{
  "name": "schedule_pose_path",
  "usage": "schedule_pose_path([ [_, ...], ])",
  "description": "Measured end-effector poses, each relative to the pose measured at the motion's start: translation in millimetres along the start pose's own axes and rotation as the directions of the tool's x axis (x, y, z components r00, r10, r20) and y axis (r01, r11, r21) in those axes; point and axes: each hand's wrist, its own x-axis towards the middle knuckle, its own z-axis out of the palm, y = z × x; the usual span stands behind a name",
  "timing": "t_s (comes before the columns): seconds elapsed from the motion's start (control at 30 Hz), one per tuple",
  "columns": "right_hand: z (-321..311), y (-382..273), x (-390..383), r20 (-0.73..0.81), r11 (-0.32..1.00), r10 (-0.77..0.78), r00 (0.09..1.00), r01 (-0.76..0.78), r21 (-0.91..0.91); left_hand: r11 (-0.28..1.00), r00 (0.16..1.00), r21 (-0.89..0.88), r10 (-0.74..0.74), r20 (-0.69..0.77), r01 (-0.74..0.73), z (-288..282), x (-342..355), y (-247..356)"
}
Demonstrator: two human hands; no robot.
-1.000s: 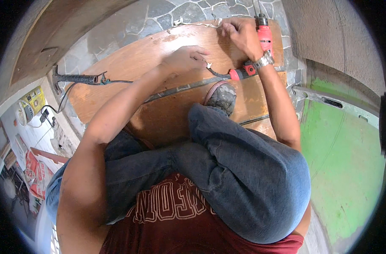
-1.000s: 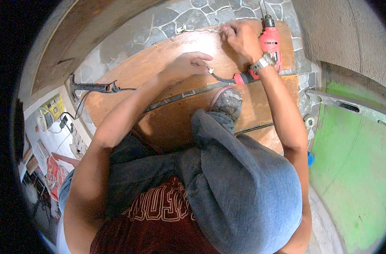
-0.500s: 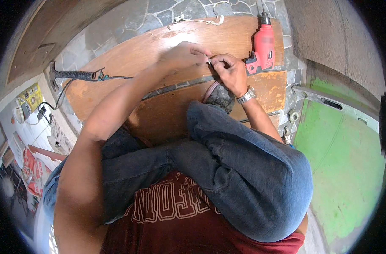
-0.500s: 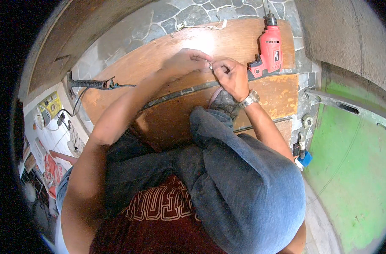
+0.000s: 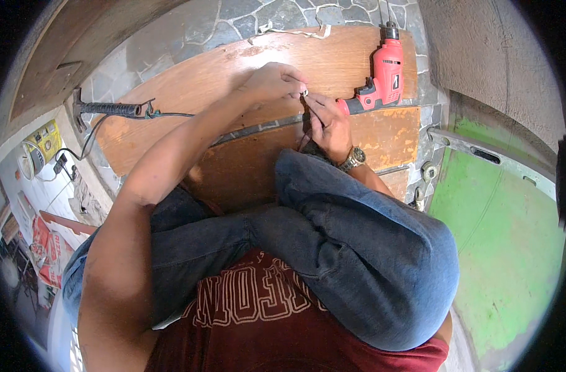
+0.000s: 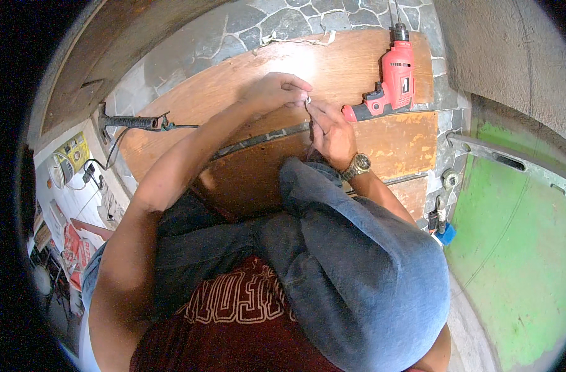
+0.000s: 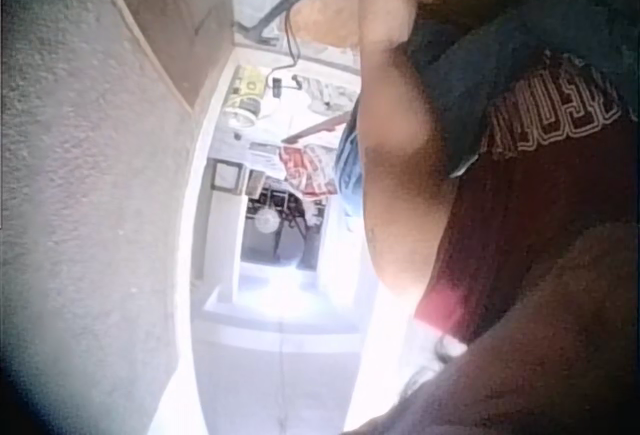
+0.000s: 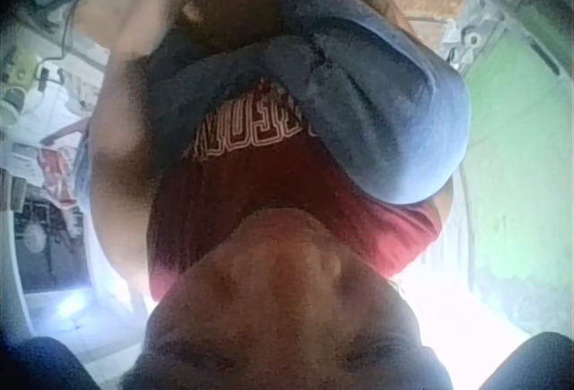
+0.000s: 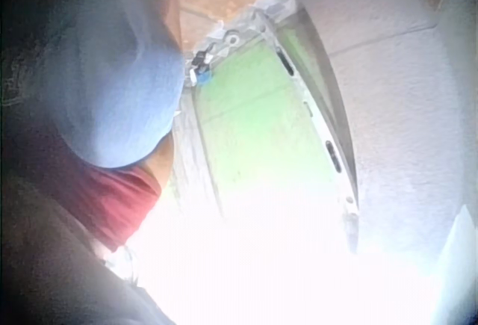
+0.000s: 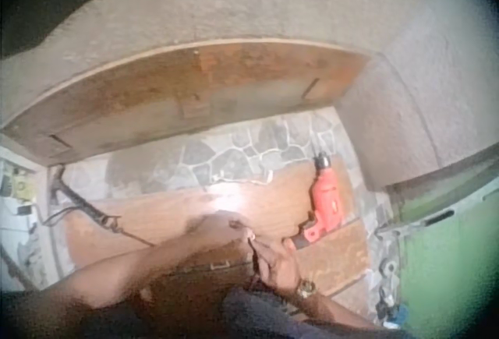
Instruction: The person uses a hammer to drive a nail into a wall, then uses a drill to make a hole in a wooden board, and finally prepares electrical wires by stripping them and twisting them together.
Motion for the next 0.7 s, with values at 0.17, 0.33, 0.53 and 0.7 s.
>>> schedule_pose_path([
  [0.17,7,-23,-14,0.106,0.995,-0.072,0.992,0.078,-0.06,0.992,1.0,0.125,0.026,-0.002,-0.025,-1,-3,4],
  [0.33,0,-8,3,-0.133,0.981,0.191,0.973,-0.192,0.004,0.955,0.987,0.251,0.158,0.027,-0.16,-4,1,-1],
  [0.53,2,-3,24,-0.109,0.962,0.273,0.956,-0.271,0.031,0.916,0.983,0.358,0.179,0.038,-0.181,0,-2,6],
  [0.7,9,-5,27,-0.135,0.959,0.282,0.95,-0.28,0.034,0.903,0.983,0.389,0.176,0.054,-0.183,0,0,7],
])
